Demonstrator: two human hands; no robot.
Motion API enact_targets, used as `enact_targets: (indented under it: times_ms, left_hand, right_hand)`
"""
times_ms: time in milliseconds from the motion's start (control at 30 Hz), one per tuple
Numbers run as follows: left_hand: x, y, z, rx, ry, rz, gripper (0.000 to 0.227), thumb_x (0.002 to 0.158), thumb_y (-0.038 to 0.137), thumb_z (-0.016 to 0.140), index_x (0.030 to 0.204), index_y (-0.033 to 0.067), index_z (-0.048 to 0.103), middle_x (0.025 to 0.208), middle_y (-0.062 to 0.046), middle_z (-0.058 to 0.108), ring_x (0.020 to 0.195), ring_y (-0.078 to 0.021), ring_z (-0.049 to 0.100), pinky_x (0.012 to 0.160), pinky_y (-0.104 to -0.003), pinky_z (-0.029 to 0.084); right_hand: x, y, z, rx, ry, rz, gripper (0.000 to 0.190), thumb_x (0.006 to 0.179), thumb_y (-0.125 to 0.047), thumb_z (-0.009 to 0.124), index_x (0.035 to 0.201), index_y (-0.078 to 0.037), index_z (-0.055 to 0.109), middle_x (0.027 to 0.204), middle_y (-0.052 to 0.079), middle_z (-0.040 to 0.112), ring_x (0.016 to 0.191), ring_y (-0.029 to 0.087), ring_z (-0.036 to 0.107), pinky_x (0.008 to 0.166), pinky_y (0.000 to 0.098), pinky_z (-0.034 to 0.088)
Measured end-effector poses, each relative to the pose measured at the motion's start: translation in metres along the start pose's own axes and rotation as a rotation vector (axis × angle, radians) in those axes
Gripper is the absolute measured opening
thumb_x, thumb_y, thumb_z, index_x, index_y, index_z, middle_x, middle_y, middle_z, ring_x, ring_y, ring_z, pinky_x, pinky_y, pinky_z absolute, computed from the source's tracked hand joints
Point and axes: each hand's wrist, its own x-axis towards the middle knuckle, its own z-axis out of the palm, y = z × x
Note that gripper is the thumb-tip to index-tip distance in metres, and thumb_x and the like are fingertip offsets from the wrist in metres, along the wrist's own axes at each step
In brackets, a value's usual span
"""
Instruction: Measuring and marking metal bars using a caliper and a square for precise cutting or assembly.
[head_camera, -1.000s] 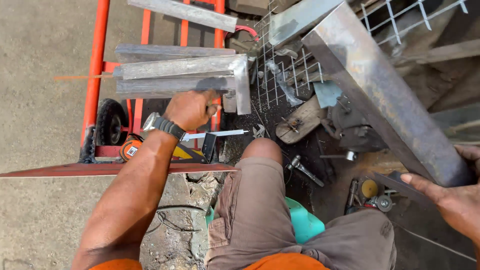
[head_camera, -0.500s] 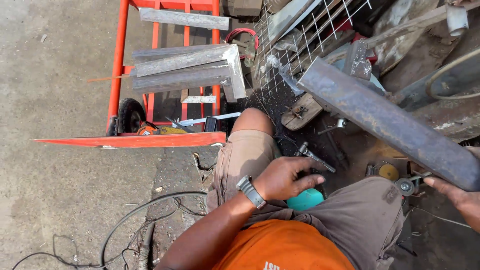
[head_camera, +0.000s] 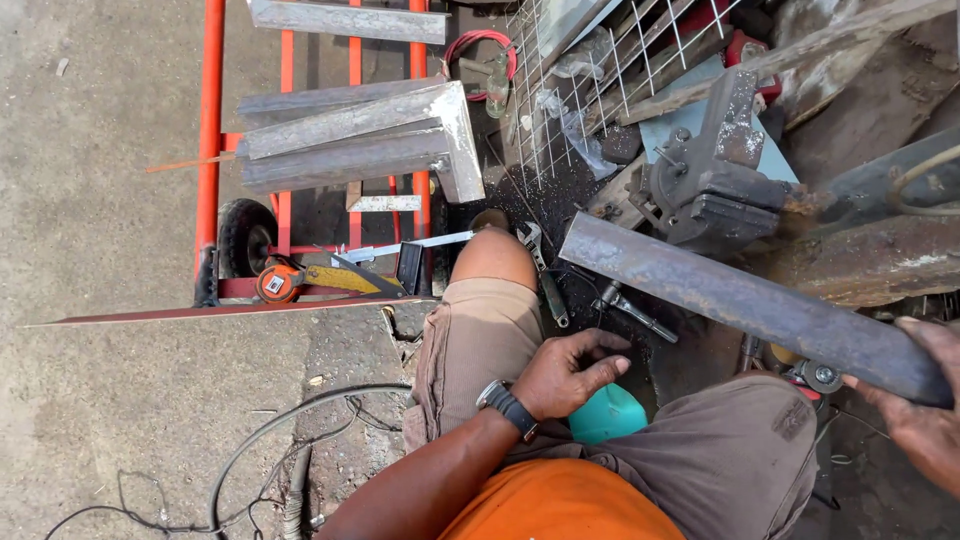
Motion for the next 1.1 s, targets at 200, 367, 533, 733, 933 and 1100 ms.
enact_targets:
  times_ms: [200, 367, 533, 733, 933, 1100]
  left_hand:
    - [0.041, -0.018, -0.008, -0.470, 0.266, -0.102, 0.075, 0.094, 0.037, 0.066, 0.158, 0.0105, 0.038, 0.124, -0.011, 0.069, 0.083, -0.0181, 0.070, 0.064, -0.029, 0.053]
    - [0.096, 0.006, -0.030, -0.592, 0.534, 0.102, 0.077, 0.098, 0.044, 0.058, 0.160, 0.0071, 0.031, 0.118, -0.013, 0.062, 0.098, -0.0255, 0.075, 0.070, -0.030, 0.059]
    - [0.152, -0.023, -0.024, -0.894, 0.494, 0.041, 0.075, 0.092, 0.046, 0.067, 0.152, 0.0105, 0.039, 0.122, -0.014, 0.064, 0.108, -0.0340, 0.072, 0.077, -0.037, 0.059]
    - [0.181, -0.041, 0.002, -0.936, 0.233, 0.001, 0.088, 0.089, 0.050, 0.071, 0.155, 0.0034, 0.035, 0.145, -0.026, 0.059, 0.140, -0.0395, 0.056, 0.107, -0.050, 0.048]
    - [0.192, -0.032, 0.023, -0.844, 0.274, 0.081, 0.035, 0.102, 0.041, 0.064, 0.122, 0.0121, 0.056, 0.131, -0.014, 0.066, 0.129, -0.0296, 0.063, 0.102, -0.042, 0.053]
    - [0.196, -0.025, 0.024, -0.669, 0.260, 0.115, 0.044, 0.106, 0.040, 0.060, 0.135, 0.0071, 0.058, 0.133, -0.011, 0.068, 0.126, -0.0231, 0.065, 0.104, -0.037, 0.055]
  right_hand:
    - [0.031, 0.012, -0.007, -0.211, 0.058, -0.410, 0.086, 0.074, -0.032, 0.086, 0.151, 0.002, 0.069, 0.140, 0.032, 0.065, 0.127, 0.046, 0.064, 0.106, 0.0570, 0.056]
    - [0.068, -0.002, -0.005, -0.464, 0.117, -0.342, 0.087, 0.071, -0.060, 0.089, 0.147, -0.021, 0.077, 0.131, 0.006, 0.074, 0.118, 0.029, 0.071, 0.108, 0.0439, 0.056]
    - [0.118, 0.003, 0.006, -0.333, -0.028, -0.236, 0.093, 0.067, -0.055, 0.089, 0.150, -0.018, 0.070, 0.133, 0.009, 0.069, 0.117, 0.033, 0.063, 0.101, 0.0499, 0.051]
    - [0.155, 0.008, 0.024, -0.232, -0.152, -0.118, 0.092, 0.067, -0.052, 0.090, 0.149, -0.019, 0.067, 0.133, 0.010, 0.065, 0.121, 0.039, 0.058, 0.098, 0.0577, 0.050]
    - [0.164, 0.026, 0.041, -0.126, -0.098, -0.232, 0.085, 0.068, -0.044, 0.095, 0.142, -0.009, 0.071, 0.130, 0.014, 0.067, 0.116, 0.037, 0.062, 0.100, 0.0540, 0.051]
    - [0.170, 0.047, 0.045, -0.083, -0.036, -0.288, 0.084, 0.065, -0.036, 0.100, 0.140, -0.007, 0.075, 0.130, 0.015, 0.070, 0.114, 0.033, 0.066, 0.101, 0.0487, 0.053]
